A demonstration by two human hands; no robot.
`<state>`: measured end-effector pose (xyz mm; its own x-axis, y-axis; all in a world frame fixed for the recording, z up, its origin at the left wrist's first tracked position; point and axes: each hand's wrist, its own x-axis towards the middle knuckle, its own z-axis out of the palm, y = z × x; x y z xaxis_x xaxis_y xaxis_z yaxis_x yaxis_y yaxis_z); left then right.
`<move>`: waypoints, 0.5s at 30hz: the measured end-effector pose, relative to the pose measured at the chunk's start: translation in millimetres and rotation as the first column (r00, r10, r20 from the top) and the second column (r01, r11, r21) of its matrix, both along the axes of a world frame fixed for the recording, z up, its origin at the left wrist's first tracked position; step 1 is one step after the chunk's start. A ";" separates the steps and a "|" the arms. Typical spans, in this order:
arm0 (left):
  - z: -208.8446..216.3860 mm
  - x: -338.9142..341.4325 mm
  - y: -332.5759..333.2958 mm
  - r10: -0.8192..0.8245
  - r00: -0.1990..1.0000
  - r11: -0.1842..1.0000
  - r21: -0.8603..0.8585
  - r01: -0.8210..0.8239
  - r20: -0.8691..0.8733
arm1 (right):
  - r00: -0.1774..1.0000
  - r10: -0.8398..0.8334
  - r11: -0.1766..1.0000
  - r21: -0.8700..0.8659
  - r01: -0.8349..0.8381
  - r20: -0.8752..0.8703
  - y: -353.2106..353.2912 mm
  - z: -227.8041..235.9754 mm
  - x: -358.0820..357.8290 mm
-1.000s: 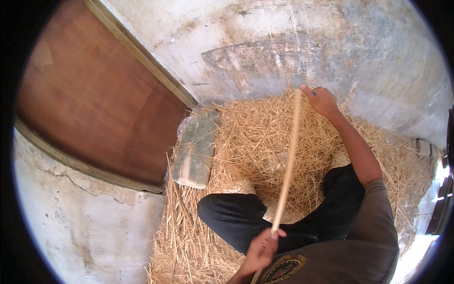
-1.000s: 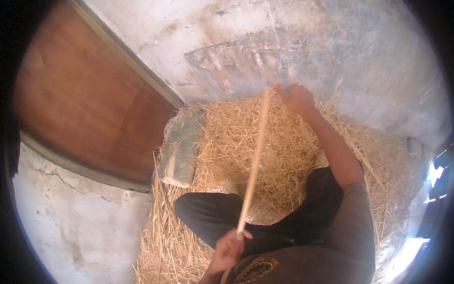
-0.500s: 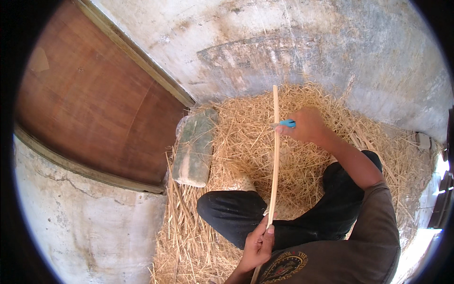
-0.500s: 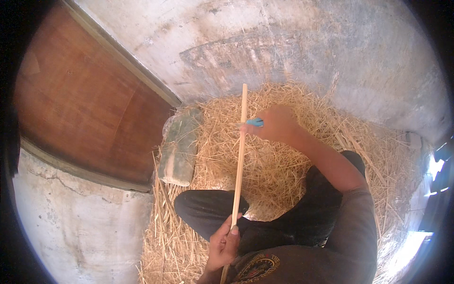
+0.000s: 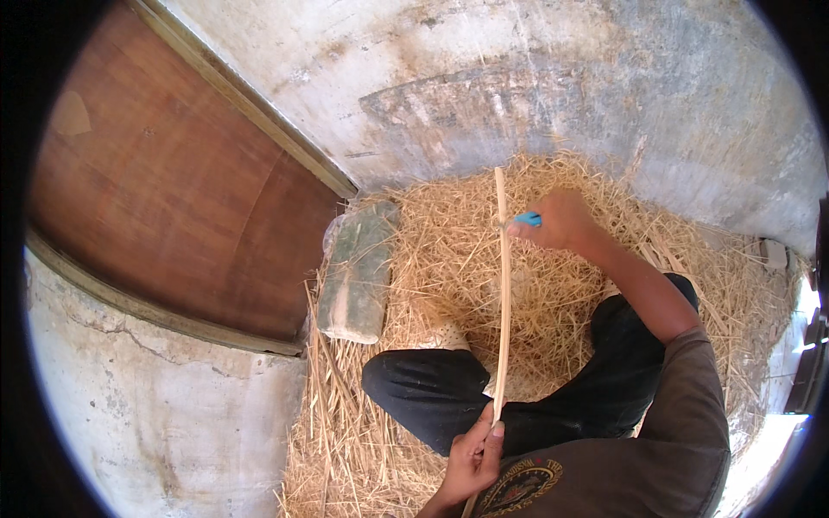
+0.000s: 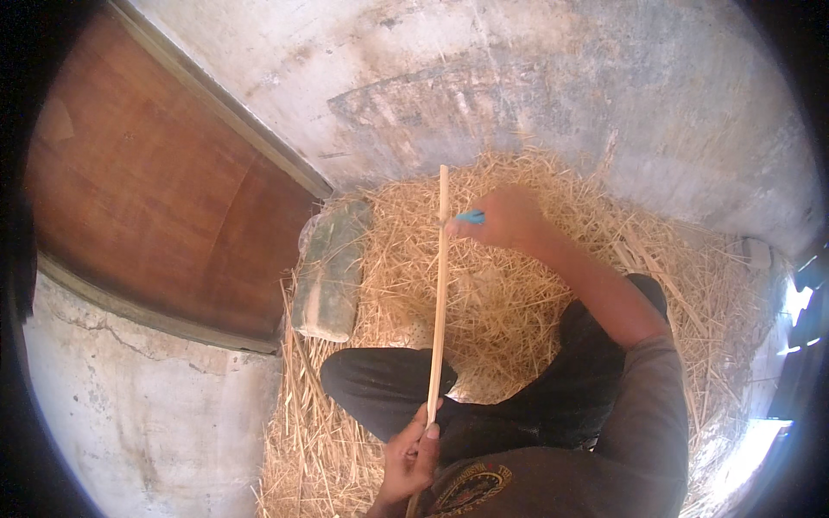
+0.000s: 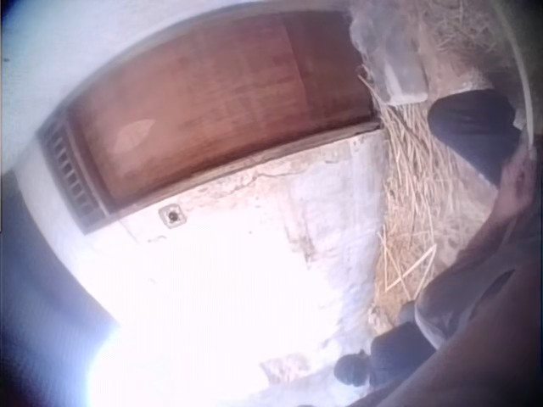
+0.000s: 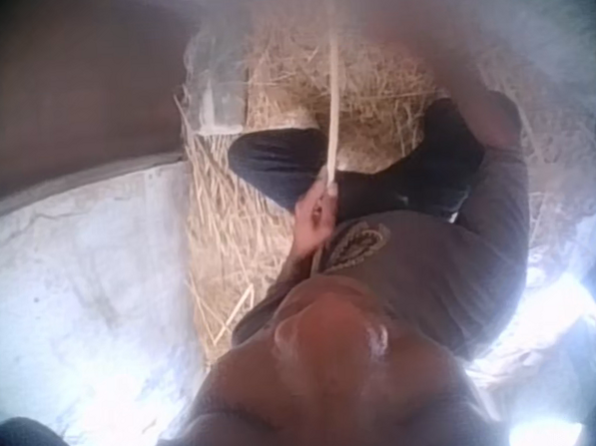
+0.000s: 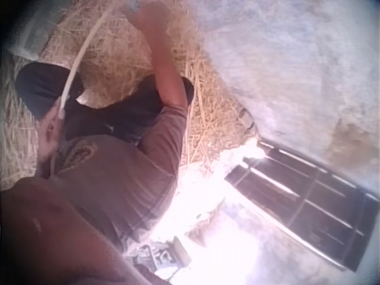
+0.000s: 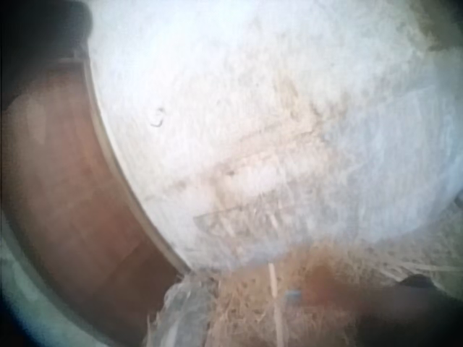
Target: The person sits on a straw-covered floor and uses a small knife to shave a long, thin bamboo stick. They hold the stick with one hand and scrape the knife along its length to remove the outer layer, occasionally rotating the stick to work on different sides.
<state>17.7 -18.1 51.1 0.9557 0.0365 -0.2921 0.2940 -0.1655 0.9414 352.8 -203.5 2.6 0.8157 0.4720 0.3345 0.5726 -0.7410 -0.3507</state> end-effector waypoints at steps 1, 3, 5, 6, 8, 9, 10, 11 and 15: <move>-3.2 -0.9 1.8 -0.019 1.000 1.000 0.021 0.018 0.018 | 1.000 -0.030 1.000 -0.006 0.030 -0.006 -1.5 -0.1 3.6; -3.7 -1.6 2.4 -0.031 0.999 0.999 0.030 0.031 0.020 | 1.000 -0.019 1.000 -0.020 0.020 0.017 -2.9 0.8 2.9; -0.6 -1.6 0.7 -0.019 1.000 1.000 0.004 0.019 -0.012 | 0.979 -0.172 0.984 0.056 0.167 0.112 -3.5 -12.1 17.4; -12.7 -13.9 -0.3 -0.027 0.965 0.973 -0.230 -0.035 -0.261 | 0.928 -0.327 0.941 0.152 0.302 0.177 -5.9 -24.5 38.2; -23.1 -33.5 -6.3 -0.205 0.977 0.959 -0.212 0.189 -0.057 | 0.872 -0.420 0.900 0.007 0.435 -0.253 -52.1 -8.0 79.6; -11.4 -29.5 -18.6 -0.266 0.898 0.961 0.165 0.220 0.350 | 0.872 -0.419 0.892 0.065 0.447 -0.252 -59.4 -9.6 79.5; -9.0 -23.3 -12.3 -0.183 0.948 0.982 0.087 0.166 0.260 | 0.873 -0.419 0.881 0.122 0.458 -0.250 -65.4 -11.4 79.3; -7.2 -18.3 -0.2 -0.105 0.981 0.994 0.013 0.104 0.162 | 0.872 -0.421 0.865 0.178 0.469 -0.248 -68.3 -13.2 79.5; -7.7 3.2 8.8 0.050 0.999 0.978 -0.201 -0.050 -0.008 | 0.811 -0.085 0.756 0.493 0.431 -0.579 -42.8 -12.0 53.5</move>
